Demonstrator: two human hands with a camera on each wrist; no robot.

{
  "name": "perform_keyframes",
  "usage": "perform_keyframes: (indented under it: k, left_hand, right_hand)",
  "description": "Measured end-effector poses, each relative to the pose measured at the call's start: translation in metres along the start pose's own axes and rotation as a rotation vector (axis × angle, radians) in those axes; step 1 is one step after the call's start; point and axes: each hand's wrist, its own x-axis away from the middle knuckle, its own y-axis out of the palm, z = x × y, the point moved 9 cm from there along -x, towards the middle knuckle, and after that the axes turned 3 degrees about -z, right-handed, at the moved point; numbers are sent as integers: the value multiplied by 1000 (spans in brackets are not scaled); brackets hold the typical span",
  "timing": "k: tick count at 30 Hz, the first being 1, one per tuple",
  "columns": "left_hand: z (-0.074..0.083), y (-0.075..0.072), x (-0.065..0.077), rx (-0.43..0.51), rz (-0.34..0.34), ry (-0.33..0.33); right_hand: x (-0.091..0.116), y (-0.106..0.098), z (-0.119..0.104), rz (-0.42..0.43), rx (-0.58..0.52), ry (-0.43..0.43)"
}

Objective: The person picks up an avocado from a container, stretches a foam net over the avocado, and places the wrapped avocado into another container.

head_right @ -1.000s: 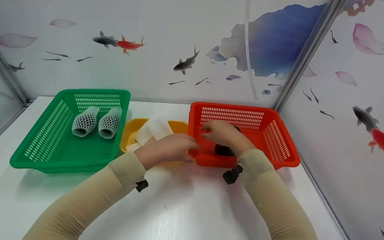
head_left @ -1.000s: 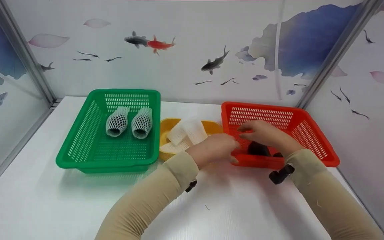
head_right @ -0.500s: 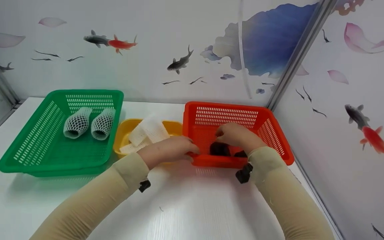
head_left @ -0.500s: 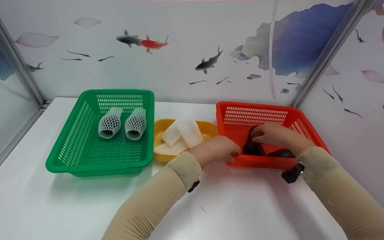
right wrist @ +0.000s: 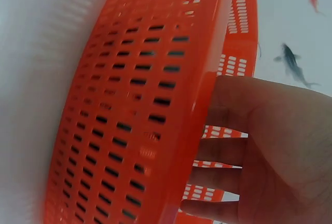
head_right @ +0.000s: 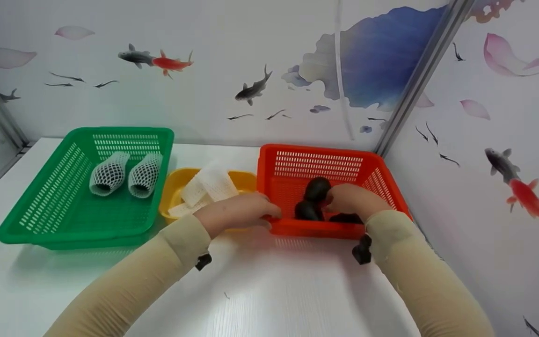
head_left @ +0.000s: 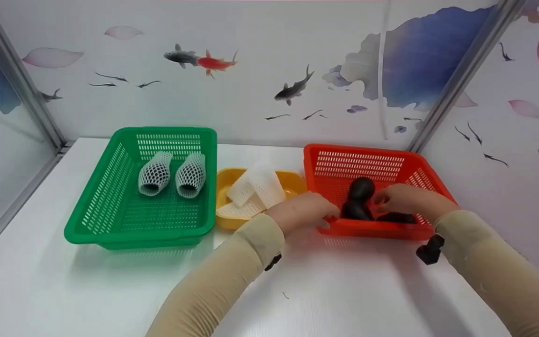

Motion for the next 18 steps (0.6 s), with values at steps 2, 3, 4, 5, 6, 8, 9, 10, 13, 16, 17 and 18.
perform_keyframes:
  k: [2, 3, 4, 5, 6, 8, 9, 10, 13, 16, 17, 18]
  left_hand:
    - [-2, 0, 1, 71, 4, -16]
    - [-2, 0, 1, 93, 7, -19]
    - [-3, 0, 2, 112, 9, -25]
    - [-3, 0, 2, 109, 11, -24]
    - [-3, 0, 2, 118, 11, -28]
    - [-4, 0, 3, 137, 14, -33]
    - [-3, 0, 3, 126, 13, -27]
    - [-4, 0, 3, 135, 14, -29]
    - [-3, -1, 4, 125, 13, -19]
    - [-4, -1, 4, 144, 13, -35]
    - [-5, 0, 5, 177, 12, -47]
    - [-7, 0, 5, 223, 12, -69]
  right_hand:
    - [2, 1, 6, -14, -2, 9]
    - [3, 1, 9, -22, -6, 15]
    - [3, 2, 11, -26, -2, 17]
    - [4, 2, 13, -31, -5, 21]
    - [4, 3, 14, -36, -7, 24]
    - [5, 4, 17, -47, -21, 41]
    - [5, 6, 17, -52, -26, 47]
    - [5, 7, 18, -59, -31, 55]
    - [4, 11, 21, -83, -66, 83]
    - [3, 15, 24, -103, -92, 107]
    - [3, 16, 25, -106, -102, 116]
    - [2, 17, 27, -108, -110, 126]
